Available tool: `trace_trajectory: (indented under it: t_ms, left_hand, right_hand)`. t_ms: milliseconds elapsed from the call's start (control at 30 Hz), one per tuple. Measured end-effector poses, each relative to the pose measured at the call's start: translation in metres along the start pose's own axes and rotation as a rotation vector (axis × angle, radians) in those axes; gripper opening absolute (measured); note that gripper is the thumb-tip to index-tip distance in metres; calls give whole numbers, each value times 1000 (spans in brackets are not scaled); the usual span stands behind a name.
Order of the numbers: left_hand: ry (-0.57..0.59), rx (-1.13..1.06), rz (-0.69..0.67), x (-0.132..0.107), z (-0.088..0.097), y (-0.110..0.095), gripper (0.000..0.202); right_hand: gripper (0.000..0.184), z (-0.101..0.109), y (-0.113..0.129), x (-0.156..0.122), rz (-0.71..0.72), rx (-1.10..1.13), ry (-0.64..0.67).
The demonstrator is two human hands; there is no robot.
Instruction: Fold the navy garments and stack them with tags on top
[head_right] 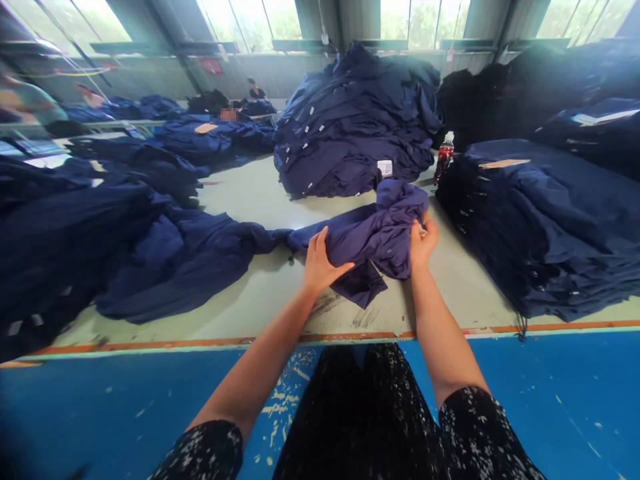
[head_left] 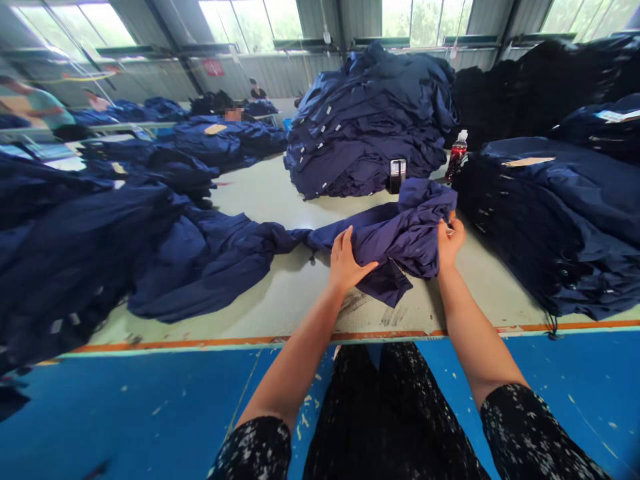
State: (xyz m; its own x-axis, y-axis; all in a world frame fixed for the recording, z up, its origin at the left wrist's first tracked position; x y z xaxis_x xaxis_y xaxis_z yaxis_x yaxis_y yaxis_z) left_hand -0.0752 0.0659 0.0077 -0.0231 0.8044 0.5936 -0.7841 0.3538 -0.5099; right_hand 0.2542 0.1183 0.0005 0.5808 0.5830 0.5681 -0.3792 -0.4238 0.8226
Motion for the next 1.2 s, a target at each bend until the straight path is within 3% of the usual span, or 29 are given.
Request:
trace_trajectory:
  t_ms: [167, 300, 400, 500, 567, 633, 700, 767, 833, 900, 967, 1100, 1200]
  left_hand:
    - [90, 65, 135, 6, -13, 26, 64]
    - [89, 88, 194, 23, 4, 37, 53]
    - [42, 160, 161, 57, 42, 31, 52]
    - [-126, 198, 51, 101, 102, 9, 49]
    - [-206, 229, -41, 125, 134, -7, 48]
    - [-217, 295, -72, 139, 147, -14, 44]
    - [-116, 375, -11, 142, 136, -4, 38]
    - [31, 391, 114, 131, 109, 20, 36]
    - [109, 269, 225, 108, 84, 44, 50]
    - [115, 77, 268, 81, 65, 57, 68]
    - [192, 13, 198, 54, 45, 54, 82]
    - [423, 251, 199, 1, 12, 55, 119]
    - [458, 380, 225, -17, 0, 58, 103]
  right_hand:
    - [35, 14, 3, 4, 29, 23, -121]
    - [34, 14, 16, -2, 92, -39, -126]
    - [34, 16, 28, -6, 152, -93, -128]
    - [33, 14, 44, -10, 226, -157, -100]
    - [31, 7, 56, -12, 297, -190, -16]
    - [28, -5, 67, -17, 365, -204, 111]
    - [25, -18, 72, -23, 408, -215, 241]
    - [23, -30, 73, -29, 424, -255, 367]
    - [24, -43, 71, -37, 441, -310, 497]
    - [31, -53, 69, -45, 459, -348, 608]
    - [45, -61, 68, -52, 464, -368, 696]
    - [64, -73, 61, -66, 449, -456, 880]
    - [90, -79, 55, -78, 449, -564, 1010]
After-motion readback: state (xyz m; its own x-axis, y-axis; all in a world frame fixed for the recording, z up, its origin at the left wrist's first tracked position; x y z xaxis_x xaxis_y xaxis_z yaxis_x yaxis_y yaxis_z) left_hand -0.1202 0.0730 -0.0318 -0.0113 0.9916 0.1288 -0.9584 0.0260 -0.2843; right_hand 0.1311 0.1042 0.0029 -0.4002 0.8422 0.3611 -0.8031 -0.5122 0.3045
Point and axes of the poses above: each hand's wrist, its own x-axis towards the middle knuckle, its own z-axis out of the back of the hand, y = z × x, the point moved 10 cm from there along x, towards the middle knuckle, and after that the axes turned 2 degrees about z, right-handed, at the moved point
